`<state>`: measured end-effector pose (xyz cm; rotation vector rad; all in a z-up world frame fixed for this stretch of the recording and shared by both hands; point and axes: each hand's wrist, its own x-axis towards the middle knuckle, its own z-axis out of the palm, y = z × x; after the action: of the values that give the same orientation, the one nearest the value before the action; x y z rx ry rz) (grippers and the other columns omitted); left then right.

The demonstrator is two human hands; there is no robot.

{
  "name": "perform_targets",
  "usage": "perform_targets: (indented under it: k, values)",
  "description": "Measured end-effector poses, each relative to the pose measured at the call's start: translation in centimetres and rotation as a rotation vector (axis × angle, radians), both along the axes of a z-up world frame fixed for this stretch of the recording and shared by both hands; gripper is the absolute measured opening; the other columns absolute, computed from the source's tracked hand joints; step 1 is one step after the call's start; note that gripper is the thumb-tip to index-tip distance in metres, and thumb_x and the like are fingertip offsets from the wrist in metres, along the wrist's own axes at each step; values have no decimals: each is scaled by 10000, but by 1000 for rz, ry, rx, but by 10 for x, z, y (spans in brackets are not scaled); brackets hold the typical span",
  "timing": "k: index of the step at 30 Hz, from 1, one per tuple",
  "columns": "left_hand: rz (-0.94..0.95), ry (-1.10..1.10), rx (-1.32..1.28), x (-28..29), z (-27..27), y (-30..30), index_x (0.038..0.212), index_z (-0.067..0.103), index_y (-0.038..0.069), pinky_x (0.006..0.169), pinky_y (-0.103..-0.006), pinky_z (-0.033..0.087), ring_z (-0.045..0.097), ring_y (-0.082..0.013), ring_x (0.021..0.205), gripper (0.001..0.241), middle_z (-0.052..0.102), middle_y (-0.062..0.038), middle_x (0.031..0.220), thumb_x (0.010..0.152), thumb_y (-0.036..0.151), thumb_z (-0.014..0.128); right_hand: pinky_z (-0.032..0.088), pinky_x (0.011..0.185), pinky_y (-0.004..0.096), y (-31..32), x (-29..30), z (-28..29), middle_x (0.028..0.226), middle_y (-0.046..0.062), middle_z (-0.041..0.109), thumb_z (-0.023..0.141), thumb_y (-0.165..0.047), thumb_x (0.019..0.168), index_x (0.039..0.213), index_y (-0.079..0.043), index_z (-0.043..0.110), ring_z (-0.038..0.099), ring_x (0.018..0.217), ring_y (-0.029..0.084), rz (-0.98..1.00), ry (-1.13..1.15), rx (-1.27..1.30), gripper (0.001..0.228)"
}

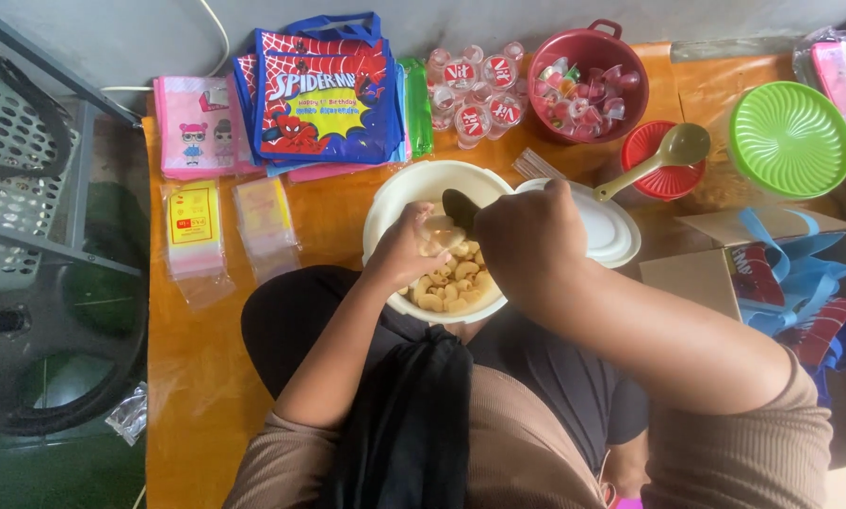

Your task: The person is sitting on the floor and manually filling small plastic bags with snacks from a bowl, occasionally using a spoon.

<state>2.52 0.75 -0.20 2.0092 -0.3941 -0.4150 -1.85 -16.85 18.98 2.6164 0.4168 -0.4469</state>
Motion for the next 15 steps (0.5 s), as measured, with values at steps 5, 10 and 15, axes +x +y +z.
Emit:
perform_targets:
  k: [5, 10, 15]
  values:
    - [-12, -8, 1, 2, -8, -1, 1437, 433, 71, 1066, -508, 521, 604, -417, 1253, 908, 610, -229, 1324, 686, 246, 913, 481, 685, 398, -3, -23, 0, 692, 30, 709, 775, -52, 726, 766, -120, 773, 725, 689, 207, 166, -306, 110, 79]
    - [11, 24, -111, -5, 9, 4, 1467, 434, 36, 1053, -506, 520, 625, -413, 1224, 887, 638, -233, 1266, 721, 204, 884, 574, 690, 392, -22, -29, 37, 802, 58, 730, 709, -79, 820, 901, -123, 757, 773, 731, 247, 159, -369, 204, 103]
    - [126, -417, -713, -8, -18, 15, 1405, 432, 11, 954, -412, 549, 689, -264, 1089, 725, 693, -204, 1156, 796, 87, 819, 529, 464, 413, -59, -3, -25, 797, 34, 687, 685, -131, 771, 894, -229, 731, 724, 702, 263, -16, -379, 37, 164]
